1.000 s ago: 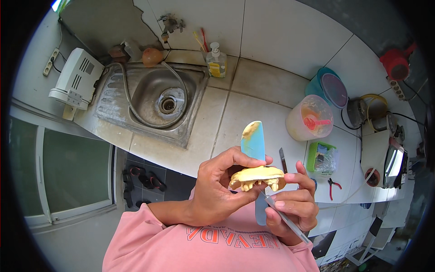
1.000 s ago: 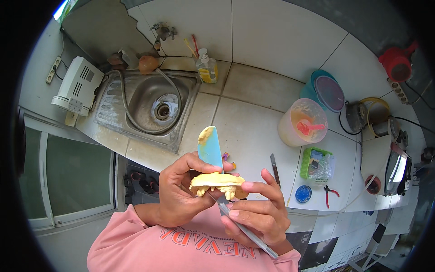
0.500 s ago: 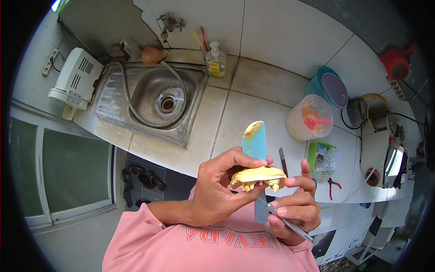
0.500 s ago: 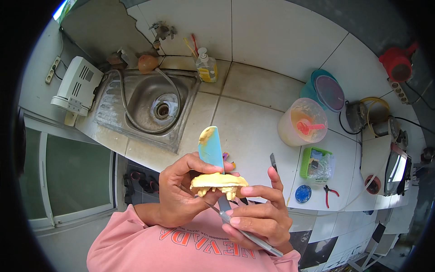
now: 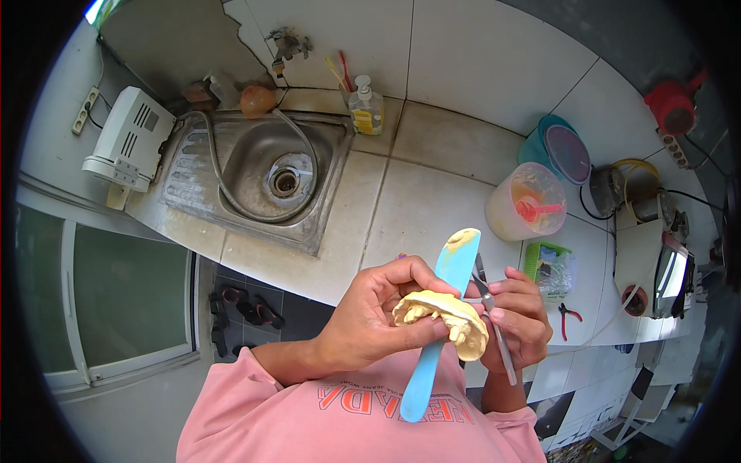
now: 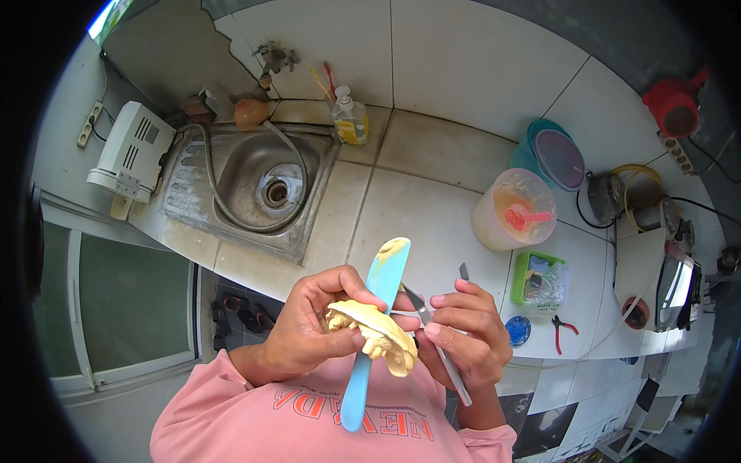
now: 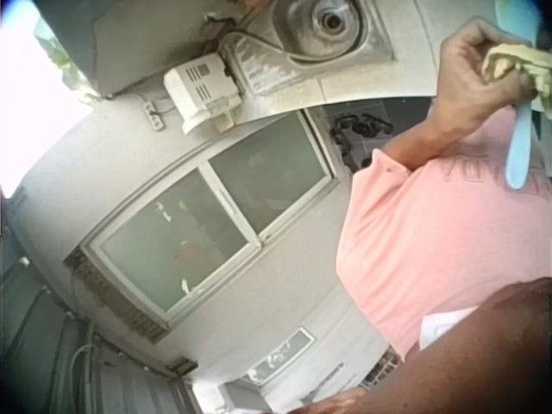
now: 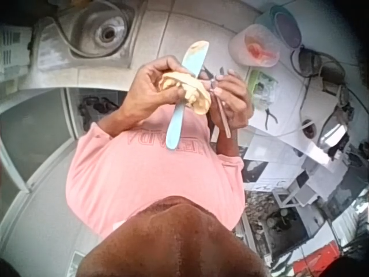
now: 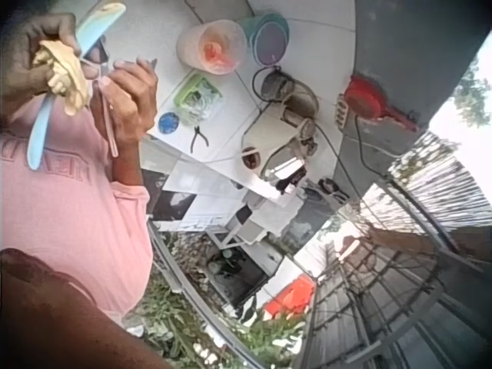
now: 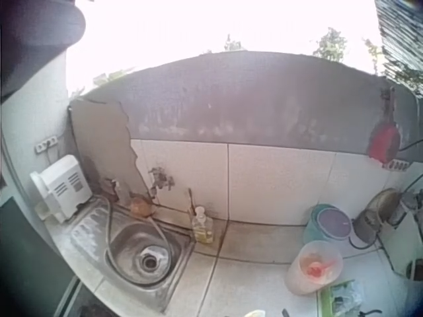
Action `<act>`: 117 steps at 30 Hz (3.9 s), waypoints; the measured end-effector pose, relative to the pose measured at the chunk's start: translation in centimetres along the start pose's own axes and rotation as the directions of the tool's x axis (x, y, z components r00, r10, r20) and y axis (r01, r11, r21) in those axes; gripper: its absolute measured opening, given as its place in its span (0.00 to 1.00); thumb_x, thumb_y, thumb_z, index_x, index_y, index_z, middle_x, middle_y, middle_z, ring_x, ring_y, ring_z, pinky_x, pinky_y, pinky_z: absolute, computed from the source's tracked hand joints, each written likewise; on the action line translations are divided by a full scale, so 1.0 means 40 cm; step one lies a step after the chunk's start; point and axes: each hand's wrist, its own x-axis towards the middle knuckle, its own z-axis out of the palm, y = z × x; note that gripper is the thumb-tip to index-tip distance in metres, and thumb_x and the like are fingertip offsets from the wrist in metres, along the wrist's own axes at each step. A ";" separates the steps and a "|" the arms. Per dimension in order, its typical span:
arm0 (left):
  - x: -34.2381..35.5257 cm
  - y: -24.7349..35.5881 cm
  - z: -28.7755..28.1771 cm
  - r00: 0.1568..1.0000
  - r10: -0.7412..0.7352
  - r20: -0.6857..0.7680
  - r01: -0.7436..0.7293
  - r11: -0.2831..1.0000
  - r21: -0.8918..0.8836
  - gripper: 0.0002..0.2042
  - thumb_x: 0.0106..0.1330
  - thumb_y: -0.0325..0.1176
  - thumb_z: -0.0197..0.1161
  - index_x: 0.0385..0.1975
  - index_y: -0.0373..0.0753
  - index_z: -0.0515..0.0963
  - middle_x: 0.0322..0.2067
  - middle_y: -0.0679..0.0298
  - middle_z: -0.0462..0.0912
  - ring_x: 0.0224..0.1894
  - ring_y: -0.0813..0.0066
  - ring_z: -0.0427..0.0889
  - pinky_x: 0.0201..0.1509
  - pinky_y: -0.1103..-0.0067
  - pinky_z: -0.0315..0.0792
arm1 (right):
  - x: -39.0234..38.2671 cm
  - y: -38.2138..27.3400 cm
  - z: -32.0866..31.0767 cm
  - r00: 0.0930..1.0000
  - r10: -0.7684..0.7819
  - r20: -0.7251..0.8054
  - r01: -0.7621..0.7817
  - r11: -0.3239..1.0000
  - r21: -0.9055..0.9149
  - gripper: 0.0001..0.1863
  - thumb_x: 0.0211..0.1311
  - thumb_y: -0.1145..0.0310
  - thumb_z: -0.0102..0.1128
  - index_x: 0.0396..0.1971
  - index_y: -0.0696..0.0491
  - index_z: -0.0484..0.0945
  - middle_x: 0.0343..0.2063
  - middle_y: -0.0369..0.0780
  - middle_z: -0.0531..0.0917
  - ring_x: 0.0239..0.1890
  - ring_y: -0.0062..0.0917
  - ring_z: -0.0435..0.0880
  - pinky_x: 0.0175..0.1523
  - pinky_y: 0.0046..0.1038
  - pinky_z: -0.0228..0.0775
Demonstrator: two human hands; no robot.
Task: Cleaning and adjusting a dental impression model and mixing putty for further preparation.
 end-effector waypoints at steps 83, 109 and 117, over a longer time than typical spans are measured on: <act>-0.027 -0.020 0.018 0.923 0.384 -0.026 -0.322 0.809 0.492 0.18 0.52 0.15 0.70 0.44 0.30 0.75 0.43 0.48 0.84 0.55 0.55 0.79 0.61 0.66 0.75 | 0.032 -0.141 -0.035 0.969 0.142 0.202 -0.160 0.984 0.073 0.14 0.53 0.66 0.73 0.36 0.44 0.77 0.30 0.30 0.85 0.49 0.31 0.83 0.65 0.44 0.67; -0.021 -0.001 -0.003 0.998 0.017 -0.056 -0.013 0.998 0.059 0.14 0.61 0.22 0.65 0.44 0.31 0.71 0.56 0.38 0.72 0.55 0.50 0.79 0.60 0.61 0.76 | 0.015 -0.046 -0.027 0.998 0.036 0.059 -0.033 0.999 -0.040 0.15 0.52 0.71 0.73 0.38 0.45 0.77 0.27 0.34 0.81 0.38 0.32 0.86 0.54 0.42 0.76; -0.008 -0.009 -0.003 0.999 -0.019 -0.032 0.016 0.996 -0.085 0.13 0.62 0.24 0.64 0.45 0.32 0.71 0.57 0.37 0.70 0.58 0.49 0.76 0.60 0.59 0.75 | 0.015 -0.043 -0.028 0.998 0.021 0.052 -0.016 0.996 -0.083 0.13 0.52 0.73 0.70 0.35 0.46 0.76 0.26 0.34 0.81 0.35 0.30 0.86 0.53 0.42 0.77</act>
